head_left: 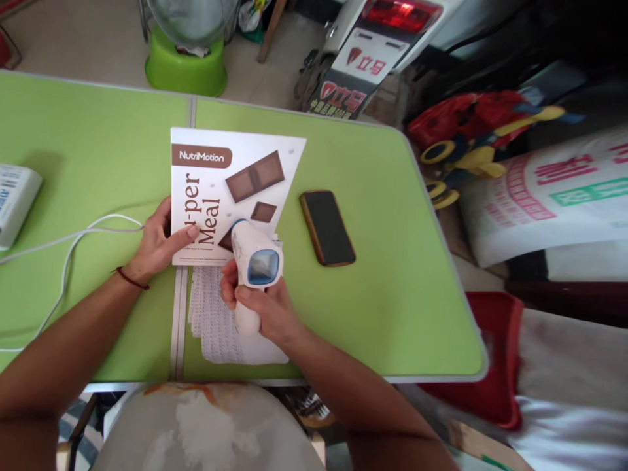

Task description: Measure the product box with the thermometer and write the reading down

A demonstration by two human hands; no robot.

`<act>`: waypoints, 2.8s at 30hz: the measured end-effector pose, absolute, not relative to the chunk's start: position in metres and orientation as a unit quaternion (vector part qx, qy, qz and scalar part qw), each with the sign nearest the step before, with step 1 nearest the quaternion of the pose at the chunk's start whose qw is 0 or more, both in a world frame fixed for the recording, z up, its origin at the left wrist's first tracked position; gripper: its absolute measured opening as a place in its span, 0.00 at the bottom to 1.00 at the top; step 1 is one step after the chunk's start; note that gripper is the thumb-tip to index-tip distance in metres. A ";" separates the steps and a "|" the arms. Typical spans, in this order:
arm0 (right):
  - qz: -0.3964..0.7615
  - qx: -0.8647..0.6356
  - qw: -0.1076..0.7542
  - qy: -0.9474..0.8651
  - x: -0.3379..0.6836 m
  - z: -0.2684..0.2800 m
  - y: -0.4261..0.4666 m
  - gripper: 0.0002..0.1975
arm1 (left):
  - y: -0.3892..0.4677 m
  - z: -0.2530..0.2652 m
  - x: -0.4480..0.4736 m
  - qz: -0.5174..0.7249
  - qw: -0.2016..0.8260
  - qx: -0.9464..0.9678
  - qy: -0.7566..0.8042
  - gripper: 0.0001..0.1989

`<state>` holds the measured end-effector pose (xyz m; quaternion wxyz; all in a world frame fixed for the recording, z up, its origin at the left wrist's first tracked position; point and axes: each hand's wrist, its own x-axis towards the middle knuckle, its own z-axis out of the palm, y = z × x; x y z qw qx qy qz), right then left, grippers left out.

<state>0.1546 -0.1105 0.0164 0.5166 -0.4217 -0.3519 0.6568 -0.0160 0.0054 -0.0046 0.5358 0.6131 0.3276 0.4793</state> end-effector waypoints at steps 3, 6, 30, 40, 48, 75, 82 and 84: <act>0.658 -0.425 0.517 -0.346 0.154 0.018 -0.110 0.20 | 0.005 -0.004 -0.016 0.480 0.537 0.614 0.323 0.26; 0.658 -0.426 0.516 -0.344 0.154 0.018 -0.110 0.20 | 0.005 -0.004 -0.016 0.481 0.536 0.613 0.323 0.26; 0.660 -0.427 0.515 -0.343 0.154 0.019 -0.111 0.21 | 0.006 -0.004 -0.016 0.483 0.538 0.611 0.323 0.28; 0.661 -0.430 0.515 -0.336 0.153 0.021 -0.110 0.21 | 0.006 -0.006 -0.016 0.486 0.533 0.613 0.321 0.27; 0.662 -0.422 0.516 -0.342 0.154 0.020 -0.111 0.19 | 0.006 -0.006 -0.017 0.481 0.535 0.613 0.328 0.27; 0.658 -0.399 0.524 -0.365 0.154 0.017 -0.111 0.19 | 0.008 -0.009 -0.016 0.493 0.540 0.618 0.290 0.24; 0.662 -0.418 0.515 -0.349 0.155 0.018 -0.110 0.21 | 0.008 -0.008 -0.016 0.494 0.538 0.614 0.298 0.25; 0.659 -0.418 0.514 -0.356 0.155 0.018 -0.110 0.20 | 0.008 -0.009 -0.016 0.494 0.533 0.616 0.304 0.25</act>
